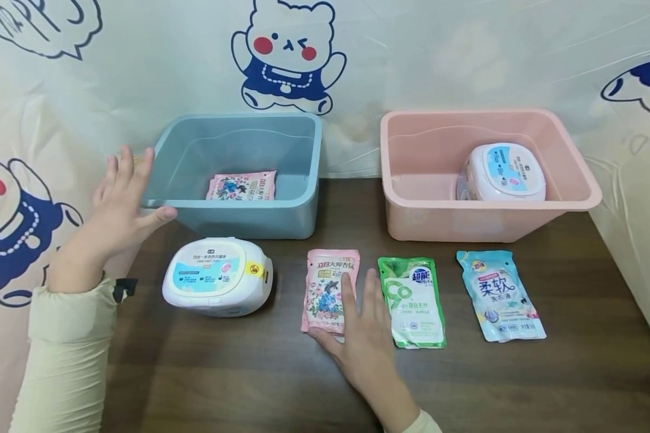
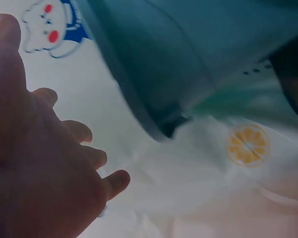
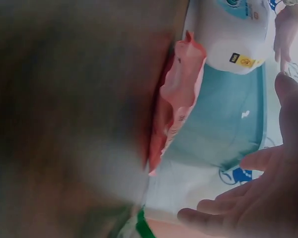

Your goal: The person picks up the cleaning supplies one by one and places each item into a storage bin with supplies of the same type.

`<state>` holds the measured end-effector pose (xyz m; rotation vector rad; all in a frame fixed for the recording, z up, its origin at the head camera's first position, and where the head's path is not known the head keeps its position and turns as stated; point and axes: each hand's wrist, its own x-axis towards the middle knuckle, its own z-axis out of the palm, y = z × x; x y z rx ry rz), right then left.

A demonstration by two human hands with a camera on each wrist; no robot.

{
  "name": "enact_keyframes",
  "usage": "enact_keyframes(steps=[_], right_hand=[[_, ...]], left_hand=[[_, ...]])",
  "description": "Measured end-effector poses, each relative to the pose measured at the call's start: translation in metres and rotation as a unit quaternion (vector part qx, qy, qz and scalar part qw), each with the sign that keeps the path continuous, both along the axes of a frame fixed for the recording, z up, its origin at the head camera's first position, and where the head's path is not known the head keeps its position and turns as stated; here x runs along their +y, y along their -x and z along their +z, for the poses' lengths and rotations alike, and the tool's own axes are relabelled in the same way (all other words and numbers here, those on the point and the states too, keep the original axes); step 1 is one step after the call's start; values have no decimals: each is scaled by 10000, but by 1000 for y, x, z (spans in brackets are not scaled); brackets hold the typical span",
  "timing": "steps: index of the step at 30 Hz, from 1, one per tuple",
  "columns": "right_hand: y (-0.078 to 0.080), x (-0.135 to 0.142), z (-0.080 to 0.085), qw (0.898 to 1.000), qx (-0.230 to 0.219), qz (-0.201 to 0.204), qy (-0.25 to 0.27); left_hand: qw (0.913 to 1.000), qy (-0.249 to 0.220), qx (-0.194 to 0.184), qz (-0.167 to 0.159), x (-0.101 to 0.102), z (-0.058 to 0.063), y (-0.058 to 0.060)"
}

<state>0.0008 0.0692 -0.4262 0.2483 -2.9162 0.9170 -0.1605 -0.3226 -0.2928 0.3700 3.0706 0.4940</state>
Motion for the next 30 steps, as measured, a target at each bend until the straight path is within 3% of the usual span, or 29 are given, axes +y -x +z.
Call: enact_keyframes(steps=[14,18,25,27,30], right_hand=[[1,51,-1,9917,-927,-807,-378],[-8,72,-5,9869,-1159,-1049,-407],[-21,93,-21,9701,-2028,-1303,-266],[-23,92,-27,9701,-2000,-1351,-233],[-24,88,-35,9753,-1545,-1560,-228]], left_hand=[[9978,-534,-286,257,-35,-19,41],[9942,-906,-521,251,-39,-24,44],[9911,-1203,-563,106,-43,-29,46],[9904,-1232,-606,140,-43,-30,46],[9894,-1254,-690,253,-44,-32,44]])
